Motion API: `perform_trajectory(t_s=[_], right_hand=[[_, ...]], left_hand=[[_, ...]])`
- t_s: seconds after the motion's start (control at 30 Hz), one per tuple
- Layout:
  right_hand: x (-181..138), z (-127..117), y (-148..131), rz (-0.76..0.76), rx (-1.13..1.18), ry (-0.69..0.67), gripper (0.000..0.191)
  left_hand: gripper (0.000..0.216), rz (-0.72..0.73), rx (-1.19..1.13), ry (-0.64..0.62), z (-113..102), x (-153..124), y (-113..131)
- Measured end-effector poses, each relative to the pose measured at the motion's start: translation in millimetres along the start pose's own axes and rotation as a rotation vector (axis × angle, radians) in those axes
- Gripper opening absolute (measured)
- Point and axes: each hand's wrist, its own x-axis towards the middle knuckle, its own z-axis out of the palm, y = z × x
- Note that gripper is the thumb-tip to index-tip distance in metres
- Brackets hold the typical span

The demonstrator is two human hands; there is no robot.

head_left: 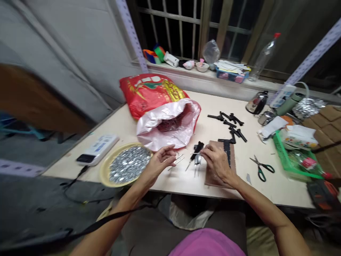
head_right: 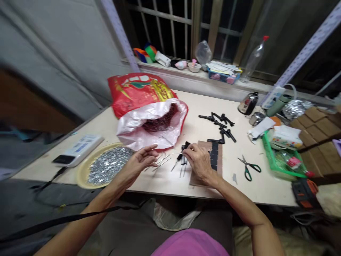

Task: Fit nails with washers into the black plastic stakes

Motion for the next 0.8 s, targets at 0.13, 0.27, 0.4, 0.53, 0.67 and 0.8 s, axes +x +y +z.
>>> perform_trajectory(t_s=[0.13,0.27,0.4,0.53,0.67,0.8], right_hand=[[-34,-28,79,0.132,-0.218,-0.066,0.023],[-57,-34,136,0.206,-0.284,-0.135,0.025],[-56,-23,165,0.193,-0.276,-0.144,0.027],[-49,-14,178,0.109,-0.29,-0.147,0.026],[-82,-17,150,-0.162,-0.247,-0.177,0.032],[-122,-24,111,-0.654,-0.055,-0.214,0.025]], left_hand=[[0.053,0.134,0.31,-0.24,19,6,-16],[0.051,0.5,0.728,-0.494,51,14,-43],[0.069,0.806,1.05,-0.662,84,23,-71],[0.084,0.924,1.203,-0.703,102,28,-90],[0.08,0.899,1.238,-0.672,105,26,-98],[0.079,0.868,1.235,-0.662,104,24,-98]])
